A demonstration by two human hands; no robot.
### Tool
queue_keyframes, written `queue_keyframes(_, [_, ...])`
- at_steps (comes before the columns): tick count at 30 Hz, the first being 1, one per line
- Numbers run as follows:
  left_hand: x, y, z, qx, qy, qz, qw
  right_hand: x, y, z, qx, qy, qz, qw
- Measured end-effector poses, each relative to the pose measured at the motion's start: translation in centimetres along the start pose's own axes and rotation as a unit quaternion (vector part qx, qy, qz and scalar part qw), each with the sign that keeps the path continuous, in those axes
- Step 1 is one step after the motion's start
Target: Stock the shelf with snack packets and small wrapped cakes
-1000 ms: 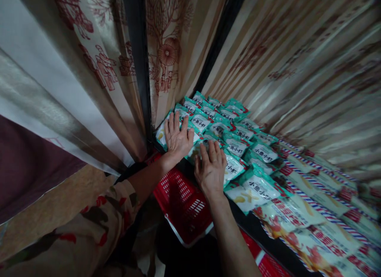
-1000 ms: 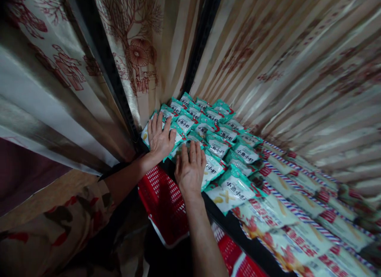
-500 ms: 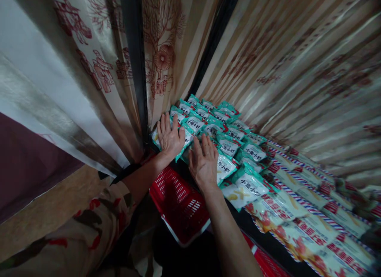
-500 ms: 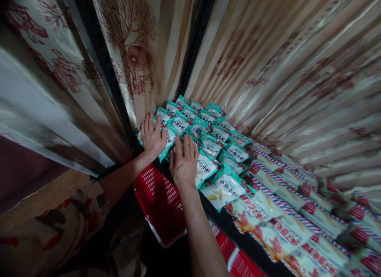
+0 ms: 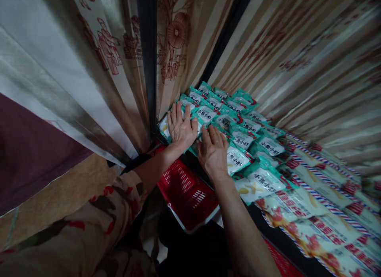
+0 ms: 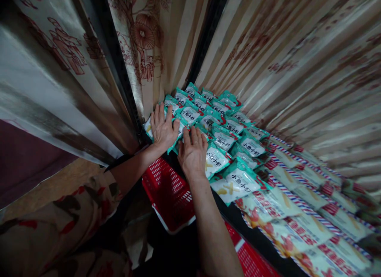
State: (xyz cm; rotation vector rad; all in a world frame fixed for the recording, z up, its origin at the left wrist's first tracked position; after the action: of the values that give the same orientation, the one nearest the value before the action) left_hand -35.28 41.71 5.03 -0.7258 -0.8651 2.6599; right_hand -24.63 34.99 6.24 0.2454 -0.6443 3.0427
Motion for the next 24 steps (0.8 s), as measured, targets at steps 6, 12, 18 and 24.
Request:
queue_keyframes(6, [0.3, -0.2, 0.6, 0.02, -0.037, 0.001, 0.999, 0.2, -0.3, 0.1, -0.014, -0.012, -0.01, 1.0])
queue_keyframes(12, [1.2, 0.0, 1.1, 0.022, -0.032, -0.008, 0.999, 0.7, -1.2, -0.3, 0.024, -0.026, 0.0, 0.999])
queue_keyframes(18, [1.4, 0.0, 1.2, -0.003, -0.011, -0.023, 1.0, 0.2, -2.7, -0.2, 0.006, -0.07, -0.006, 0.997])
queue_keyframes(24, [1.5, 0.1, 0.8, -0.019, -0.005, -0.023, 1.0, 0.5, -6.3, -0.6, -0.006, -0.123, -0.007, 0.992])
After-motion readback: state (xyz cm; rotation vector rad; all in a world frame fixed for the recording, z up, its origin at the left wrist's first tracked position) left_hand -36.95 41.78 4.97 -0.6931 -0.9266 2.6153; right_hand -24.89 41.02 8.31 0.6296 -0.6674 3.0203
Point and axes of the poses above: each hand's wrist, its own y-axis away from the middle knuckle, its own z-axis out of the back of the hand, x = y × z, the point moved 2 cm from there along -y, towards the middle knuckle, and after that the axes turned 13 degrees about -z, right-handed, at the moved point
